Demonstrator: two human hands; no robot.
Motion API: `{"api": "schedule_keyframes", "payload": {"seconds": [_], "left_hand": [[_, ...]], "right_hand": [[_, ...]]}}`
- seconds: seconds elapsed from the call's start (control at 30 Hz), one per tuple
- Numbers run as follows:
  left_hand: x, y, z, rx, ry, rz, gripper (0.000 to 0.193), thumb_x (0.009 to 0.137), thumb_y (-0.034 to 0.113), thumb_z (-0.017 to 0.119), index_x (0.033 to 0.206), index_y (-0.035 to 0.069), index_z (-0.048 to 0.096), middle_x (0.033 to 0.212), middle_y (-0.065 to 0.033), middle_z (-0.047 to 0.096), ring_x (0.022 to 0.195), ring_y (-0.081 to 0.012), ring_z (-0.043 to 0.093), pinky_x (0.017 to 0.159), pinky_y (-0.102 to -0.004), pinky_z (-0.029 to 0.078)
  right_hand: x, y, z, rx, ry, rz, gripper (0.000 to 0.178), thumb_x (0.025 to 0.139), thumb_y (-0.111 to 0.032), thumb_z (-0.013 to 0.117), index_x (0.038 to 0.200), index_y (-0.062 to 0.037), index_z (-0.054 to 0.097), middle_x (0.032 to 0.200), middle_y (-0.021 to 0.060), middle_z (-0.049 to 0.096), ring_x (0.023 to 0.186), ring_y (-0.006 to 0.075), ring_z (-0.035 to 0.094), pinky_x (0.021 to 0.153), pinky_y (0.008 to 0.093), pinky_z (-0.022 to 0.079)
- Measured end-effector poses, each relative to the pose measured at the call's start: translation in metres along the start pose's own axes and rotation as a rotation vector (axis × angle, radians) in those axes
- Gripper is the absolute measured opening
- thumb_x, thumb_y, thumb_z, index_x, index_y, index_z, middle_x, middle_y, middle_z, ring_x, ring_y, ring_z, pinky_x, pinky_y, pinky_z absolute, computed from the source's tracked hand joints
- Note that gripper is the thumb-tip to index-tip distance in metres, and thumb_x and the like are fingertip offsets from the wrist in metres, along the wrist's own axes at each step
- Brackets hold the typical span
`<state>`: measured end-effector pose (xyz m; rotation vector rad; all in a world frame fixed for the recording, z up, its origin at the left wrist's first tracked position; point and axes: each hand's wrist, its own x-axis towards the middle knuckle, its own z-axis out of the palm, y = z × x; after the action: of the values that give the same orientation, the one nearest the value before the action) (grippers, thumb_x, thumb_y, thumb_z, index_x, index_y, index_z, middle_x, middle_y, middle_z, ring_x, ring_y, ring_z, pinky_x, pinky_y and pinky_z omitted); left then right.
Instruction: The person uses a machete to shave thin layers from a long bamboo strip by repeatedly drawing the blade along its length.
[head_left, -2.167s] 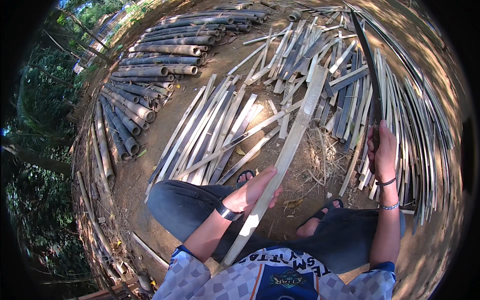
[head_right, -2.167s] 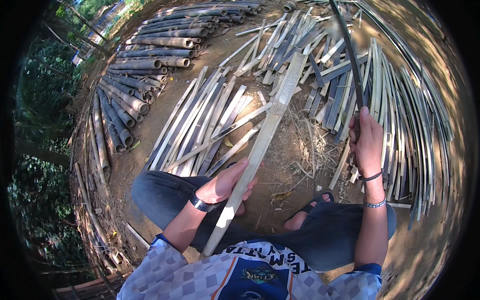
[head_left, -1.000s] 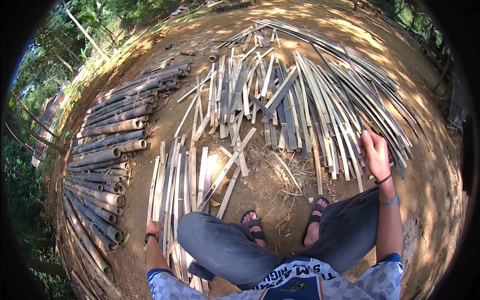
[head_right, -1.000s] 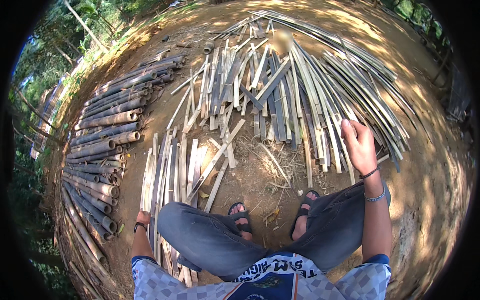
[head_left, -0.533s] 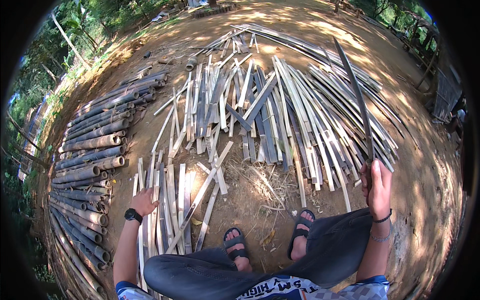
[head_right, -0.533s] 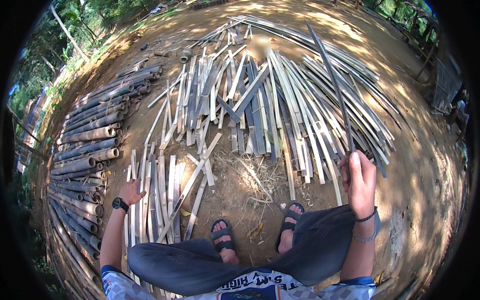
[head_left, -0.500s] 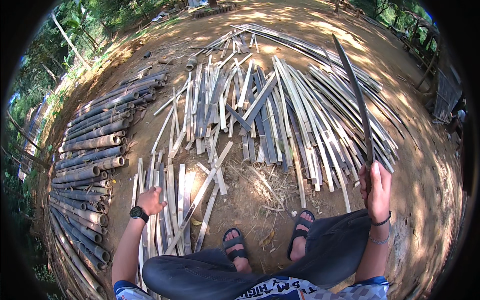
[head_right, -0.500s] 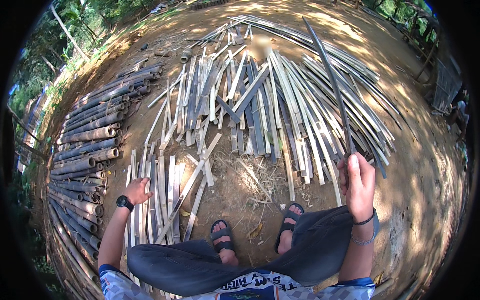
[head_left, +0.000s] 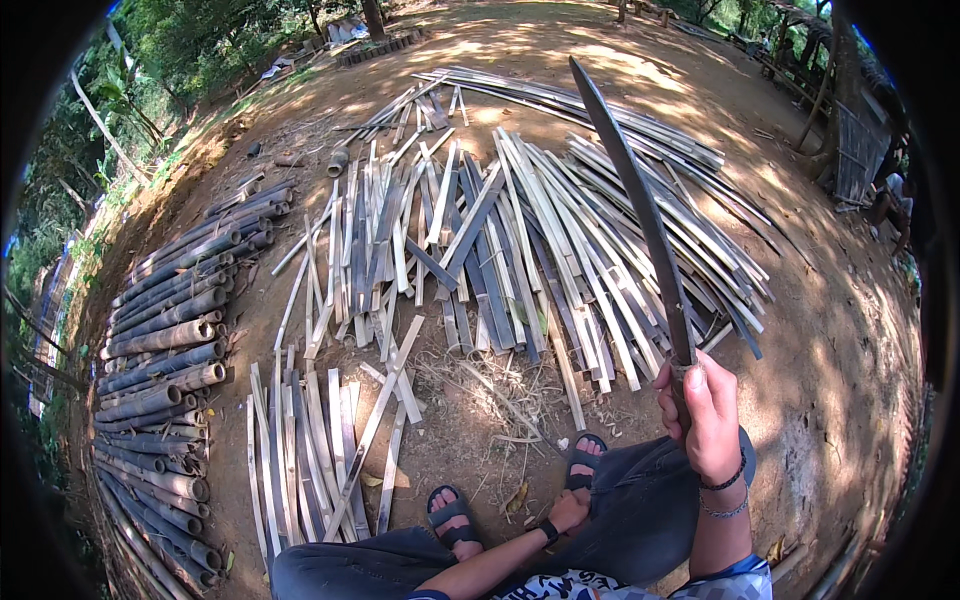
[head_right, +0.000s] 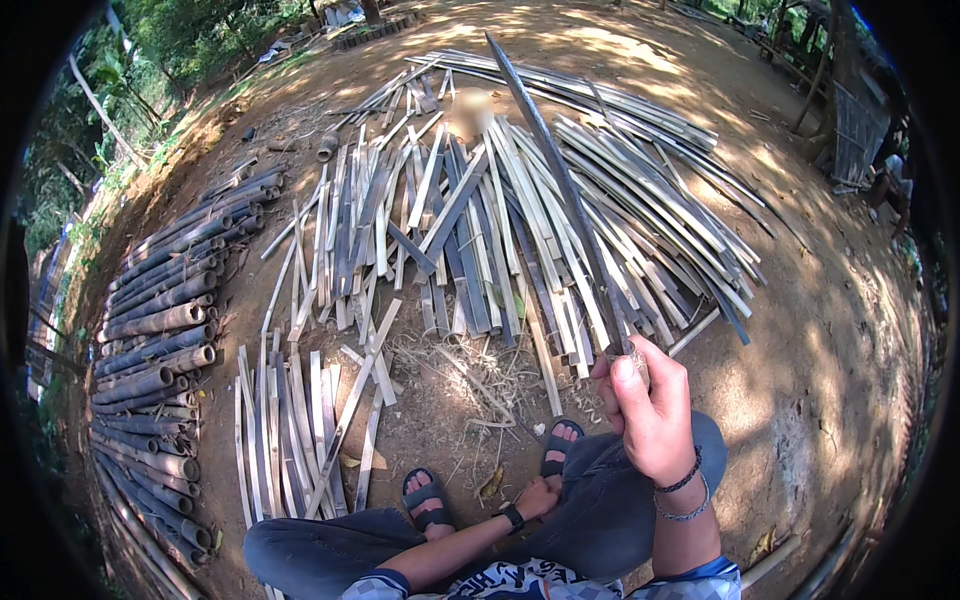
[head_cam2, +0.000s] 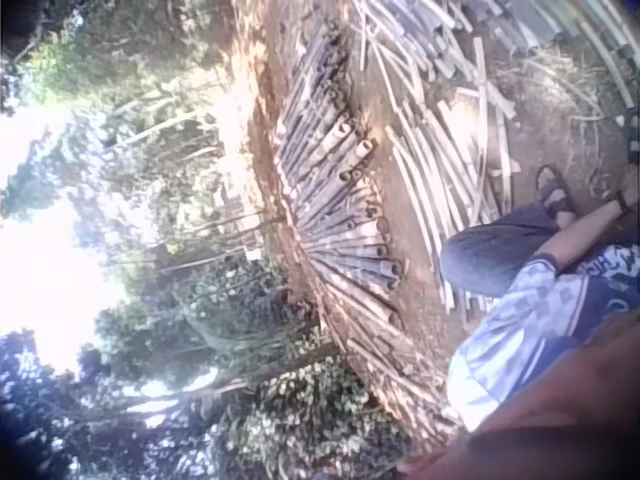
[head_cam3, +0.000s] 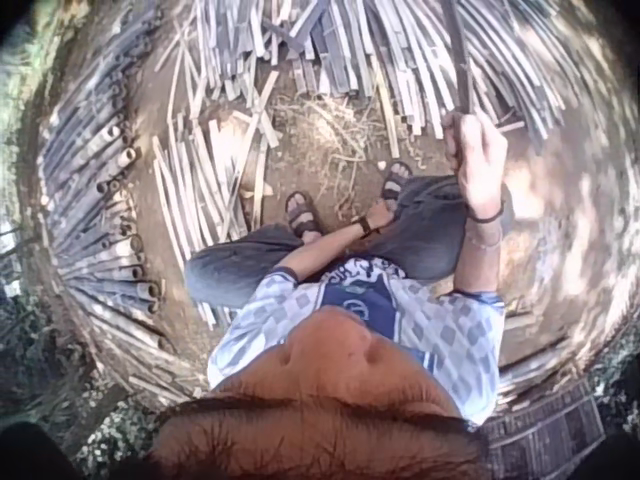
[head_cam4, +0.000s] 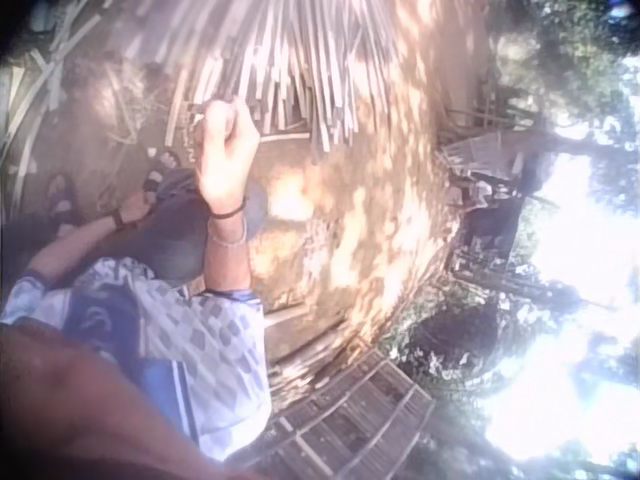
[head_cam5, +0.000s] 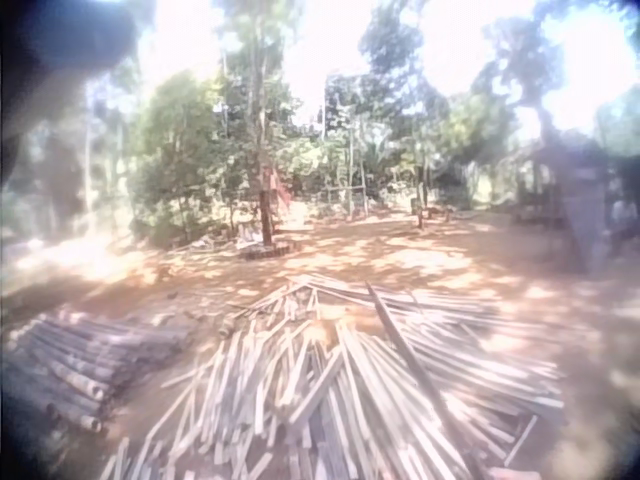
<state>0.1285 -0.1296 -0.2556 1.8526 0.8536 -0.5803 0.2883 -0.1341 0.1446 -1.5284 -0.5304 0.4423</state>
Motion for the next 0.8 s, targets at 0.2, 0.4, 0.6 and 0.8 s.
{"api": "schedule_keyframes", "payload": {"seconds": [0.2,0.4,0.6,0.8], "left_hand": [[0.007,-0.016,-0.007,-0.051,0.058,0.081,0.042,0.084,0.032,0.056,0.102,-0.006,0.058,0.108,-0.0308,0.06,0.099,-0.0452,0.061,0.085,-0.0484,0.05],[-0.025,0.013,-0.029,-0.106,-0.139,0.114,0.031,0.081,0.027,0.059,0.087,-0.003,0.064,0.1,-0.0286,0.063,0.092,-0.0465,0.062,0.081,-0.0482,0.052],[-0.016,0.002,-0.014,-0.06,0.052,0.084,0.03,0.079,0.022,0.06,0.093,-0.004,0.061,0.112,-0.0318,0.056,0.104,-0.0457,0.057,0.087,-0.0489,0.049],[-0.016,0.007,-0.012,0.021,-0.105,0.158,0.05,0.076,0.02,0.064,0.114,-0.006,0.046,0.117,-0.0323,0.051,0.105,-0.0463,0.056,0.088,-0.0493,0.049]], "right_hand": [[-0.001,0.003,-0.005,0.029,0.0,-0.014,0.038,0.098,-0.036,0.049,0.092,0.0015,0.056,0.056,-0.0032,0.043,0.047,0.0037,0.036,0.043,0.0195,0.029],[-0.005,0.005,-0.013,0.038,0.022,-0.007,0.038,0.097,-0.036,0.05,0.094,0.0017,0.056,0.056,-0.0026,0.043,0.046,0.0043,0.036,0.043,0.0199,0.029],[-0.005,0.003,-0.009,0.058,-0.001,-0.024,0.039,0.096,-0.036,0.051,0.094,0.0019,0.056,0.056,-0.002,0.044,0.045,0.0043,0.037,0.043,0.0199,0.029],[-0.007,0.0,-0.009,0.044,-0.008,-0.021,0.038,0.097,-0.036,0.049,0.094,0.0018,0.055,0.056,-0.0015,0.044,0.045,0.0044,0.036,0.043,0.0198,0.028]]}}
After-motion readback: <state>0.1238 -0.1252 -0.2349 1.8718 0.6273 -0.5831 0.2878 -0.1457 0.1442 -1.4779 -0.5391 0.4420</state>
